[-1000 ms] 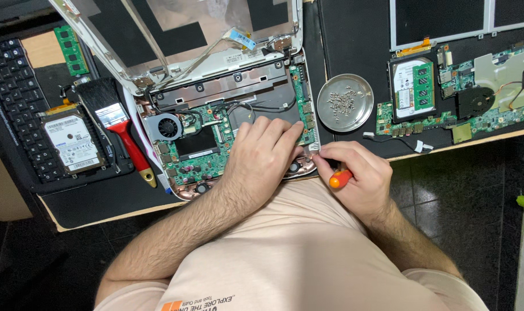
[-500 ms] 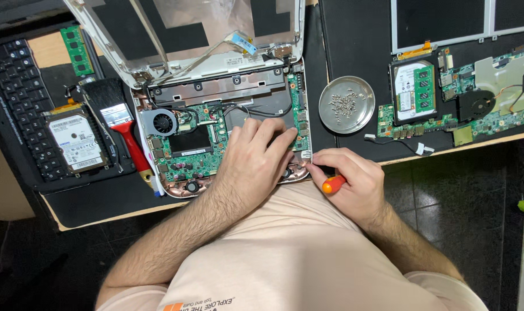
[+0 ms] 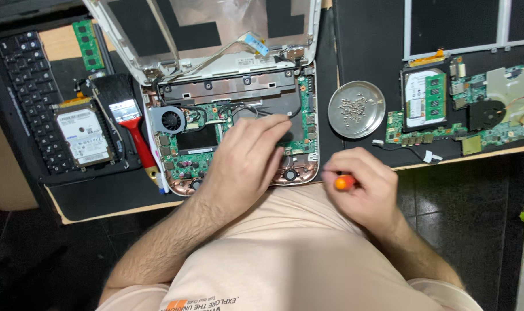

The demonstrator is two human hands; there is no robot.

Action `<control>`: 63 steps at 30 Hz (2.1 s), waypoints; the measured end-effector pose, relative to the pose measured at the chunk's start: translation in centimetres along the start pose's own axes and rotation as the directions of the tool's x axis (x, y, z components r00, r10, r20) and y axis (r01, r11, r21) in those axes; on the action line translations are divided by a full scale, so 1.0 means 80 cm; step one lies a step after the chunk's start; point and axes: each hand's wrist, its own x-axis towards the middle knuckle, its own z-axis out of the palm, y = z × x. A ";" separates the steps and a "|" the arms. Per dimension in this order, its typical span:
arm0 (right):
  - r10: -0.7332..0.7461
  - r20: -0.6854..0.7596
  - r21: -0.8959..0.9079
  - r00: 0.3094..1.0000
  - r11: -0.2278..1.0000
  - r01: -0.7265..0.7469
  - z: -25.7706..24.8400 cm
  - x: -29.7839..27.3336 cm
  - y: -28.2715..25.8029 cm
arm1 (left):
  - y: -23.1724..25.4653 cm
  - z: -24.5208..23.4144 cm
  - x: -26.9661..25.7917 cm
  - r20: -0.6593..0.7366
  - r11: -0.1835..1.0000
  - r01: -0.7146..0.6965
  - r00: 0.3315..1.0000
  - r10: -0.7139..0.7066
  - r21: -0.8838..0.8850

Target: The person uses a screwdriver to remove screws from the internal components of a disassembled laptop. They work on the motherboard area, removing screws and placing them into a small metal dish on the table.

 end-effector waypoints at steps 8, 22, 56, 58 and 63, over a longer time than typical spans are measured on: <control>0.024 -0.131 0.345 0.991 0.938 0.023 0.002 -0.012 0.023 | -0.021 -0.008 -0.035 -0.032 0.997 0.012 0.999 -0.010 0.076; -0.080 -0.176 0.089 0.981 0.991 0.097 0.031 -0.014 0.015 | -0.027 0.018 -0.030 -0.028 0.981 -0.043 0.998 0.049 0.191; -0.041 0.056 0.233 0.998 0.972 0.027 0.015 0.001 0.006 | -0.025 0.012 -0.022 -0.025 0.989 -0.041 0.999 0.045 0.145; -0.053 0.043 0.248 0.998 0.968 0.040 0.012 -0.005 0.012 | -0.026 0.015 -0.023 -0.032 0.989 -0.041 0.998 0.046 0.145; -0.154 -0.101 0.265 0.983 0.948 0.176 0.006 -0.018 0.037 | -0.024 0.017 -0.025 -0.035 0.993 -0.062 0.997 0.066 0.105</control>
